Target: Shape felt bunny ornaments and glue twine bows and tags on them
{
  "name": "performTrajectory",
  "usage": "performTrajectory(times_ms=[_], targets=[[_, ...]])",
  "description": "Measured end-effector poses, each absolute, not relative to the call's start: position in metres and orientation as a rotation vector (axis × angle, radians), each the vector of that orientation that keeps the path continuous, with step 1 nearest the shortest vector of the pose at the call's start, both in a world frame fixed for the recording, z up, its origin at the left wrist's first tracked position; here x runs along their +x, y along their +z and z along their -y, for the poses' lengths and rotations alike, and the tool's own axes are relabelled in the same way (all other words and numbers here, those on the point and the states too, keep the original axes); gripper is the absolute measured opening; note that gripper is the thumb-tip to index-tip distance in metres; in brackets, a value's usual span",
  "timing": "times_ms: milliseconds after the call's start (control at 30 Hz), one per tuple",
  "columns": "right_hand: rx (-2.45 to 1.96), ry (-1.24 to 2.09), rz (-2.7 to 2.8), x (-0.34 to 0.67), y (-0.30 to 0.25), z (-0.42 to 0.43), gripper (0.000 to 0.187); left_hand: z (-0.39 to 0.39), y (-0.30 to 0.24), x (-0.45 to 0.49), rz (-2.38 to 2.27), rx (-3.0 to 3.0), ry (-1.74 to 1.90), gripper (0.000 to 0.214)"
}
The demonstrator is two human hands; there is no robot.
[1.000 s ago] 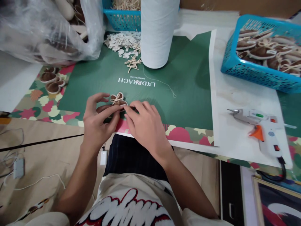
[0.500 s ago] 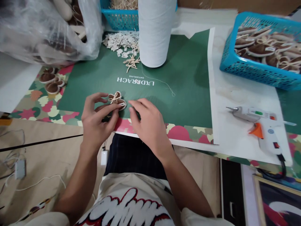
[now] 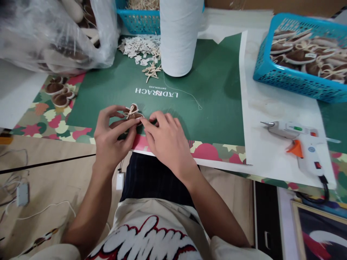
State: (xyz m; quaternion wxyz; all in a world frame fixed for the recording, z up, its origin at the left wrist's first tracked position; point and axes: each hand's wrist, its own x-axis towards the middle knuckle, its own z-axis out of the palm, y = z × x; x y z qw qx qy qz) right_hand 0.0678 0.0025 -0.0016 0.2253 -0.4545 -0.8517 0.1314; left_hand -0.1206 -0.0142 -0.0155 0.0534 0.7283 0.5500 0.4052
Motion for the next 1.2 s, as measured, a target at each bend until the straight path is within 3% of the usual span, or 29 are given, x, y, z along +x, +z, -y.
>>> performTrajectory(times_ms=[467,600,833,1100,1200], targets=[[-1.235,0.502,2.203,0.069,-0.004,-0.003,0.038,0.013,-0.013,-0.126,-1.657,2.076,1.383,0.011],[-1.246,0.523,2.128,0.069,-0.004,-0.001,0.039,0.017,-0.01,-0.124,-1.682,1.989,1.454,0.015],[-1.219,0.408,2.352,0.068,0.0,-0.002,0.04,0.021,-0.012,-0.115,-1.754,2.333,1.221,0.028],[-1.213,0.797,2.059,0.068,0.005,-0.009,0.043,0.021,-0.007,-0.12,-1.827,2.011,1.42,0.012],[-1.202,0.866,2.049,0.061,0.017,-0.024,0.041,0.018,-0.003,-0.122,-1.823,1.922,1.374,0.017]])
